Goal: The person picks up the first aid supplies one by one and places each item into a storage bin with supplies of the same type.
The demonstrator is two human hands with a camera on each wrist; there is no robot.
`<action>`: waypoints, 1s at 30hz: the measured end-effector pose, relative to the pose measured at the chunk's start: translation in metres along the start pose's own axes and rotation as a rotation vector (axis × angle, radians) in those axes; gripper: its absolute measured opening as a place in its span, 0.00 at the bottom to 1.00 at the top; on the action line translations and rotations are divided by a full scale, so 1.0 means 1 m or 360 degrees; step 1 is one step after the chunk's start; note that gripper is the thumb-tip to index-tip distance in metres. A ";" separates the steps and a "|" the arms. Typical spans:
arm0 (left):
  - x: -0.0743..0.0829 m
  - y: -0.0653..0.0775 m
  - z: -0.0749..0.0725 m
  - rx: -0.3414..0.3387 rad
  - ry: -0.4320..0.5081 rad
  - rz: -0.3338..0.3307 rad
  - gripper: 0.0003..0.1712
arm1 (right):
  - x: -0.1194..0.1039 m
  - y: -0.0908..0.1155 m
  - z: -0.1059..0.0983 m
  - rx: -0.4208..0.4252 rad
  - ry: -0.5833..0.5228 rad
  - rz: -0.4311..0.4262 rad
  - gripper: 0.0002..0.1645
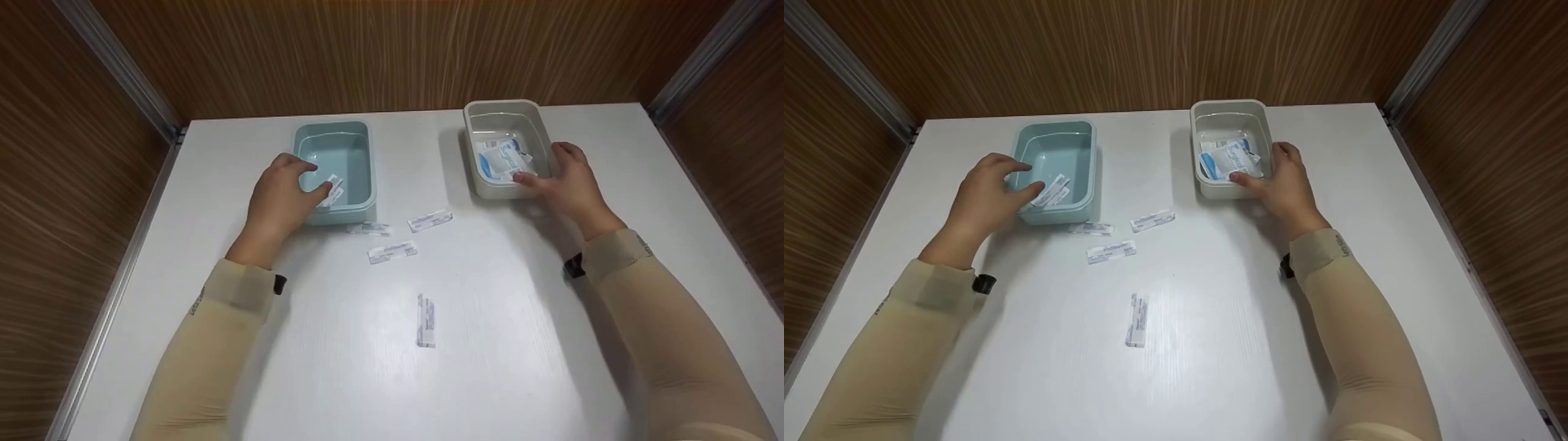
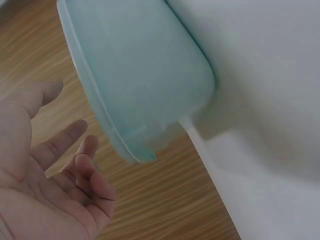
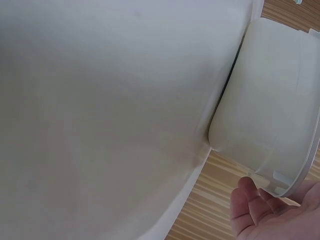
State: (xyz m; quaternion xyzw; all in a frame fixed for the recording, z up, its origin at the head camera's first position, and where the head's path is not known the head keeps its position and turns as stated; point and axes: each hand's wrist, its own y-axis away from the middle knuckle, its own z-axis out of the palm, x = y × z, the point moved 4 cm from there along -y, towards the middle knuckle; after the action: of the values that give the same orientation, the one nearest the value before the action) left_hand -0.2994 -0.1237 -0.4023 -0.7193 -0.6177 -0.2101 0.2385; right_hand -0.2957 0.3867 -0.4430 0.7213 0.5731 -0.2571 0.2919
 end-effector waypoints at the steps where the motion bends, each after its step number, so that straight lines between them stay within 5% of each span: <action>1: 0.003 0.001 0.001 0.0002 0.0001 0.0020 0.30 | 0.000 0.000 0.000 -0.0002 -0.0007 0.0005 0.77; 18: 0.039 0.052 0.018 -0.0028 0.0139 0.0327 0.23 | -0.003 -0.002 0.005 -0.0011 -0.0004 0.0027 0.77; 30: 0.033 0.075 0.048 -0.0188 0.0171 0.0360 0.25 | -0.003 0.000 0.005 0.0010 0.0018 -0.0039 0.78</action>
State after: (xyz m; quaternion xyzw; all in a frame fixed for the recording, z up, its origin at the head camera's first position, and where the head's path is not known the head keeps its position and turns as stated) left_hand -0.2203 -0.0776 -0.4272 -0.7847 -0.5057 -0.2561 0.2507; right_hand -0.2968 0.3809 -0.4446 0.7166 0.5827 -0.2583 0.2833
